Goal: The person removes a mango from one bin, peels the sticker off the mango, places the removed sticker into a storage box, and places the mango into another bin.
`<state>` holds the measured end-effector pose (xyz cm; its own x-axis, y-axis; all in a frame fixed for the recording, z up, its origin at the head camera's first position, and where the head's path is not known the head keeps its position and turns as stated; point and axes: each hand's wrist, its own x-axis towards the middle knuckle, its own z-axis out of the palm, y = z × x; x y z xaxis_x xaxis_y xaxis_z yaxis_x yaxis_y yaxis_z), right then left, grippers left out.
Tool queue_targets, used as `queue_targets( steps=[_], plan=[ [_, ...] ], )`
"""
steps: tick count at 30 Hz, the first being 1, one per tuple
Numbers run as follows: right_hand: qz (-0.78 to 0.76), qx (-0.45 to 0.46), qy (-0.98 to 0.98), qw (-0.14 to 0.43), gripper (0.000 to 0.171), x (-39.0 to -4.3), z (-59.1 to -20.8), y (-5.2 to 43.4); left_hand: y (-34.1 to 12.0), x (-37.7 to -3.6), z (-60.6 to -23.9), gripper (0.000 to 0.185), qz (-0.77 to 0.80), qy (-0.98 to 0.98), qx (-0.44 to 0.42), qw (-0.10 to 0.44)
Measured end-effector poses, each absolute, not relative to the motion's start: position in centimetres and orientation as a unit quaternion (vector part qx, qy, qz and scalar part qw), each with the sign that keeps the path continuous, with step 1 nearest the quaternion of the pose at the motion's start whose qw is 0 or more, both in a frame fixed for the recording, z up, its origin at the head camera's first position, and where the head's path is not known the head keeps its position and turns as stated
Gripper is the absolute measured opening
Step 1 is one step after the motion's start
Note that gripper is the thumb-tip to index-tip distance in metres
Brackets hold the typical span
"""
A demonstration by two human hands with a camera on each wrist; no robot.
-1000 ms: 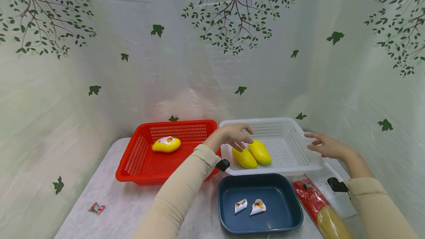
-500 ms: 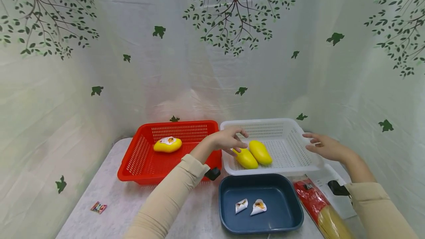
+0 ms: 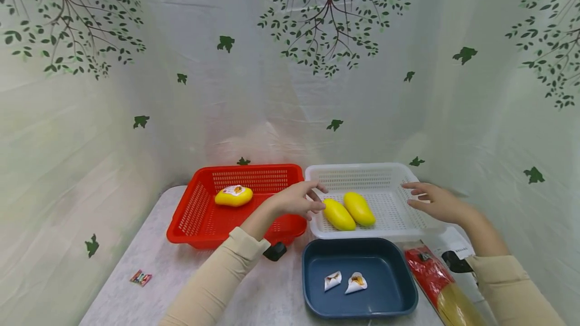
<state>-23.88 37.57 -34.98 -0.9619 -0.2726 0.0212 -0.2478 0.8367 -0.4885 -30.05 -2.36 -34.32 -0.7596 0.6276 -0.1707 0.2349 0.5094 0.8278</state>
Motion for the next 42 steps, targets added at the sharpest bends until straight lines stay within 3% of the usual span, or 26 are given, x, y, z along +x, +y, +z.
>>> queue_targets(
  steps=[10,42],
  plan=[
    [-0.236,-0.164,0.958,0.006,0.052,-24.0,-34.6,34.5,-5.5,-28.7,-35.0,0.048,0.401,0.861,0.242,0.198],
    [-0.259,-0.246,0.933,0.049,0.045,-25.9,-34.0,24.0,-15.2,-24.5,-36.9,0.036,0.390,0.887,0.211,0.130]
  ],
)
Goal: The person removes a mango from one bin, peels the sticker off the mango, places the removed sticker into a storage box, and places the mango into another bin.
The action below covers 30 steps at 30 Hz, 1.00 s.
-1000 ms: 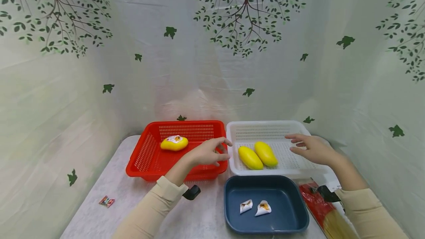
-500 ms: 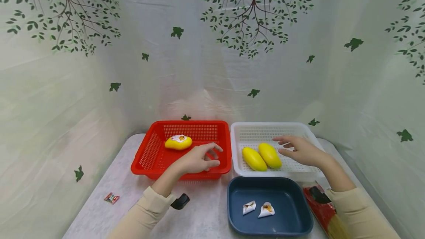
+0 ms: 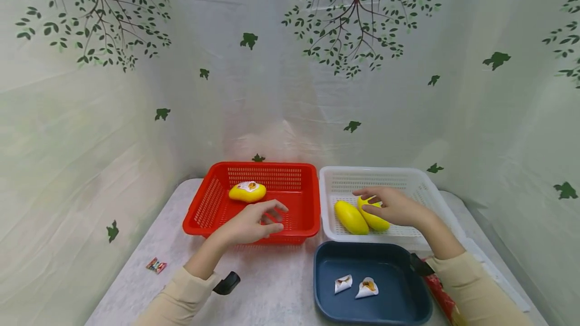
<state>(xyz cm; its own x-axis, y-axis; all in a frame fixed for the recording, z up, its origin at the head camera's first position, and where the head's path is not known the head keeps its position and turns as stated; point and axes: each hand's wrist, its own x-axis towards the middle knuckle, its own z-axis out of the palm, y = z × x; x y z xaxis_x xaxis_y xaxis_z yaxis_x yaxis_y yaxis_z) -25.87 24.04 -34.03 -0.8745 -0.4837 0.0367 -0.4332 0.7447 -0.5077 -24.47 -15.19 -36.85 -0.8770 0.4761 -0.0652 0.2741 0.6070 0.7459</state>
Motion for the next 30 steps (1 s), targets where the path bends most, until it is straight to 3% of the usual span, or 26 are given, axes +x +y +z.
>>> queue_targets(
  steps=[16,30],
  plan=[
    [-0.255,-0.285,0.921,0.081,0.046,-27.6,-33.8,19.4,-21.4,-23.9,-35.5,0.040,0.382,0.905,0.166,0.091],
    [-0.239,-0.316,0.907,0.145,0.044,-31.4,-32.6,11.8,-28.2,-29.0,-32.9,0.048,0.287,0.955,0.069,0.024]
  ],
)
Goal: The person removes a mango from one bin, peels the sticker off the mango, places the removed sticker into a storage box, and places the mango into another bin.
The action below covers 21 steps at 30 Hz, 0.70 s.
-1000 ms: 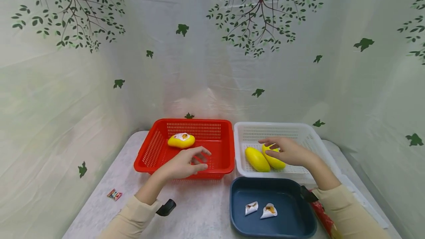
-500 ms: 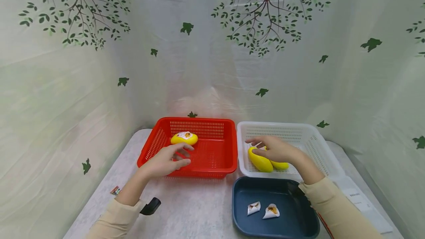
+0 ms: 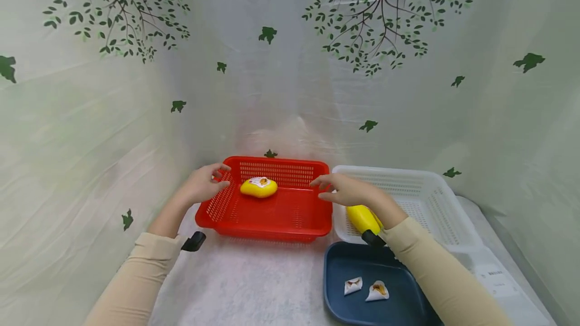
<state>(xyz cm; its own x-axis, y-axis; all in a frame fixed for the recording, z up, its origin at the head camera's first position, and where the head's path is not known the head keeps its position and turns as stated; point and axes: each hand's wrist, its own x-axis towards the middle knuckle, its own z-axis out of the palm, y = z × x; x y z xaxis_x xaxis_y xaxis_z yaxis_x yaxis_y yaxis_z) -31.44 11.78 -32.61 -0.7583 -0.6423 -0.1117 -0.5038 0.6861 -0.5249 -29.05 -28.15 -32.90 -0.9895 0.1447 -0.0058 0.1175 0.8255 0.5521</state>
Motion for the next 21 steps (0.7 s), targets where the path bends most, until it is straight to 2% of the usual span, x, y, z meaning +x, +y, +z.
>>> queue_targets(
  steps=[4,11,17,21],
  plan=[
    [-0.225,-0.327,0.905,0.157,0.047,-33.2,-32.5,9.0,-29.1,-30.8,-32.8,0.051,0.284,0.957,0.040,0.035],
    [-0.195,-0.331,0.906,0.176,0.051,-35.5,-32.5,3.8,-30.3,-33.3,-33.5,0.061,0.338,0.935,-0.026,0.106],
    [-0.202,-0.333,0.898,0.204,0.055,-37.5,-33.6,0.3,-30.9,-34.6,-34.2,0.071,0.363,0.918,-0.063,0.145],
    [-0.208,-0.333,0.894,0.214,0.055,-38.5,-34.5,-1.8,-31.5,-35.1,-34.6,0.072,0.375,0.909,-0.084,0.163]
  ],
)
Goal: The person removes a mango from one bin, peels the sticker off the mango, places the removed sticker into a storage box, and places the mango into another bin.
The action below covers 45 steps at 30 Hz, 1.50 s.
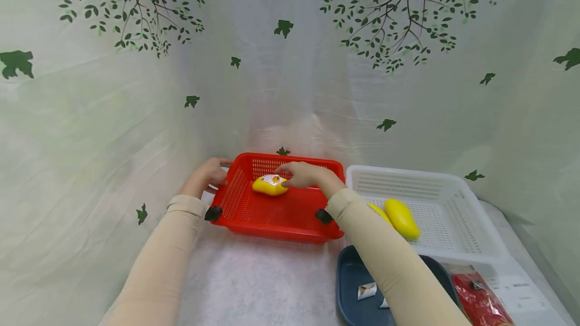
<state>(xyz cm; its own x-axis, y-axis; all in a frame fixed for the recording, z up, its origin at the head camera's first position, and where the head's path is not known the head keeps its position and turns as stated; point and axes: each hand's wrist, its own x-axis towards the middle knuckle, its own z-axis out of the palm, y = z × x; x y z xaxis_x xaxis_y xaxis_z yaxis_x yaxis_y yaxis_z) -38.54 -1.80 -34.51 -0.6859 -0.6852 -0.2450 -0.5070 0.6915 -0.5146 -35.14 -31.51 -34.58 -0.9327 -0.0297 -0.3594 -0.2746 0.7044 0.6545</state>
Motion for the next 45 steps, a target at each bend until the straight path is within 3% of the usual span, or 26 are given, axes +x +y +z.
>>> queue_targets(
  steps=[26,45],
  plan=[
    [-0.221,-0.232,0.906,0.275,0.055,-40.5,-37.0,-6.8,-30.7,-36.0,-34.6,0.069,0.379,0.899,-0.147,0.166],
    [-0.201,-0.253,0.909,0.263,0.041,-40.0,-36.9,-7.2,-30.6,-35.5,-34.1,0.068,0.382,0.898,-0.139,0.169]
  ],
)
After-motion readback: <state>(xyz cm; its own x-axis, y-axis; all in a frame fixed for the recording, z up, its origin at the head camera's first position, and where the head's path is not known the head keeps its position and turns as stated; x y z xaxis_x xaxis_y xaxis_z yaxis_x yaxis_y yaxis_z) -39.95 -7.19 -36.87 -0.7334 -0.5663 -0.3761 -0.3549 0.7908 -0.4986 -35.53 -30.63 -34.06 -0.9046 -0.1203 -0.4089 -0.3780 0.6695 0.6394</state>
